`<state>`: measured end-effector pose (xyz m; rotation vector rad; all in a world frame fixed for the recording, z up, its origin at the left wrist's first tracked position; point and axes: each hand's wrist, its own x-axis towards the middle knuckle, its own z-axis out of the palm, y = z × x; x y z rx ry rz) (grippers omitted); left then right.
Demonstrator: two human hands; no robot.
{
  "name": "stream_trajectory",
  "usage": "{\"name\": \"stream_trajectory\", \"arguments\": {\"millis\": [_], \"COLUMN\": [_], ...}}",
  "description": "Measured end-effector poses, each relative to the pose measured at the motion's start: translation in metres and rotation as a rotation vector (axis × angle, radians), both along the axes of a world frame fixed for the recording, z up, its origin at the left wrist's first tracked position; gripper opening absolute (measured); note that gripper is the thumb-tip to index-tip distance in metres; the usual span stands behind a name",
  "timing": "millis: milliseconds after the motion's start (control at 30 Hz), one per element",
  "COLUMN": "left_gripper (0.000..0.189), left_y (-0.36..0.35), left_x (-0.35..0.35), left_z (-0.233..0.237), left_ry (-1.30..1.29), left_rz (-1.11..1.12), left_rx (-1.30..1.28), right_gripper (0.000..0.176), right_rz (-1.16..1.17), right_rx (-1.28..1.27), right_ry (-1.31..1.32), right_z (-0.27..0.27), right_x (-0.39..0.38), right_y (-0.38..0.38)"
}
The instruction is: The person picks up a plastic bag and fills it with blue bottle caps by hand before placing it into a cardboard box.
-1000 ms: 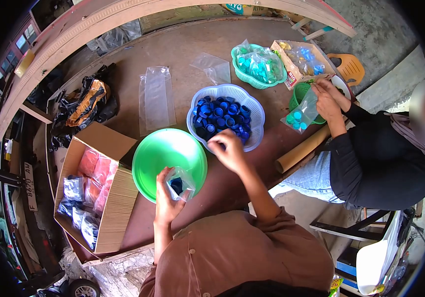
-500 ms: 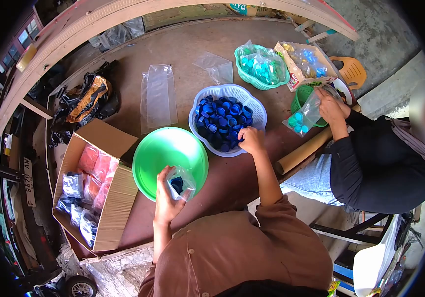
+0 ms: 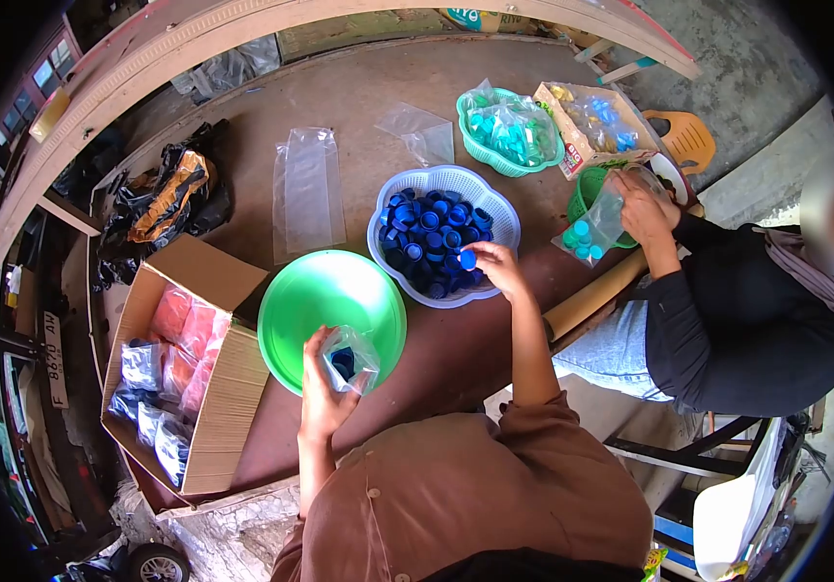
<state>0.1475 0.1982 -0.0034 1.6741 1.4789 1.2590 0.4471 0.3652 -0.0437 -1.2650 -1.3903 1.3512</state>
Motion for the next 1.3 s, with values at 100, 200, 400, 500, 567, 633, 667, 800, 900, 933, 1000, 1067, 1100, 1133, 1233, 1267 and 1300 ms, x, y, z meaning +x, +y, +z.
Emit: {"name": "stream_trajectory", "arguments": {"millis": [100, 200, 400, 500, 567, 633, 667, 800, 900, 933, 1000, 1067, 1100, 1133, 1233, 1267, 1300], "left_gripper": [0.078, 0.078, 0.083, 0.083, 0.083, 0.083, 0.083, 0.082, 0.082, 0.082, 0.083, 0.082, 0.082, 0.082, 0.083, 0.083, 0.083], "left_y": [0.0, 0.001, -0.001, 0.0, 0.0, 0.001, 0.0, 0.001, 0.0, 0.0, 0.0, 0.0, -0.001, -0.001, -0.001, -0.001, 0.0], "left_x": [0.001, 0.0, -0.003, -0.002, -0.001, -0.001, -0.001, -0.001, -0.002, -0.002, -0.003, -0.003, -0.003, -0.003, -0.005, -0.004, -0.003], "left_z": [0.002, 0.0, -0.001, -0.003, -0.001, -0.001, -0.001, 0.0, 0.0, -0.001, -0.001, 0.0, -0.001, -0.001, -0.001, -0.002, -0.001], "left_ry": [-0.006, 0.01, 0.025, 0.005, 0.035, 0.025, 0.016, 0.03, 0.028, 0.011, -0.005, 0.0, 0.0, 0.0, 0.003, 0.007, 0.003], "left_rz": [-0.016, -0.018, -0.031, -0.032, -0.038, -0.043, -0.05, -0.043, -0.04, -0.045, -0.051, -0.039, -0.038, -0.035, -0.021, -0.019, -0.021], "left_rx": [-0.012, 0.012, 0.007, -0.007, -0.006, -0.008, -0.009, 0.005, -0.008, -0.02, -0.031, -0.025, -0.025, -0.02, -0.016, -0.021, -0.018], "right_gripper": [0.017, 0.017, 0.029, 0.027, 0.022, 0.012, 0.012, 0.015, 0.012, 0.012, 0.015, 0.015, 0.015, 0.015, 0.021, 0.015, 0.013], "right_rz": [0.031, -0.002, -0.527, -0.495, -0.302, -0.089, -0.087, 0.029, -0.101, -0.1, -0.139, -0.128, -0.117, -0.116, -0.175, -0.175, -0.156], "right_rx": [-0.088, -0.057, 0.031, 0.568, 0.471, 0.288, 0.288, 0.262, 0.369, 0.371, 0.373, 0.421, 0.465, 0.466, -0.269, -0.367, -0.41], "right_ry": [0.026, -0.034, -0.101, -0.721, -0.758, -0.777, -0.776, -0.844, -0.864, -0.863, -0.885, -0.898, -0.911, -0.911, 0.035, 0.244, 0.379], "right_z": [0.019, 0.009, -0.002, -0.008, -0.014, -0.027, -0.021, -0.009, -0.007, -0.008, -0.009, -0.025, -0.035, -0.044, -0.02, 0.003, 0.008], "right_x": [-0.004, -0.001, 0.0, 0.002, 0.006, 0.006, 0.0, -0.017, -0.032, -0.035, -0.039, -0.032, -0.027, -0.022, -0.016, -0.018, -0.017], "right_y": [-0.007, -0.004, 0.006, 0.003, 0.002, 0.003, 0.0, -0.002, -0.002, -0.003, -0.002, 0.003, 0.006, 0.011, 0.013, 0.005, 0.004]}}
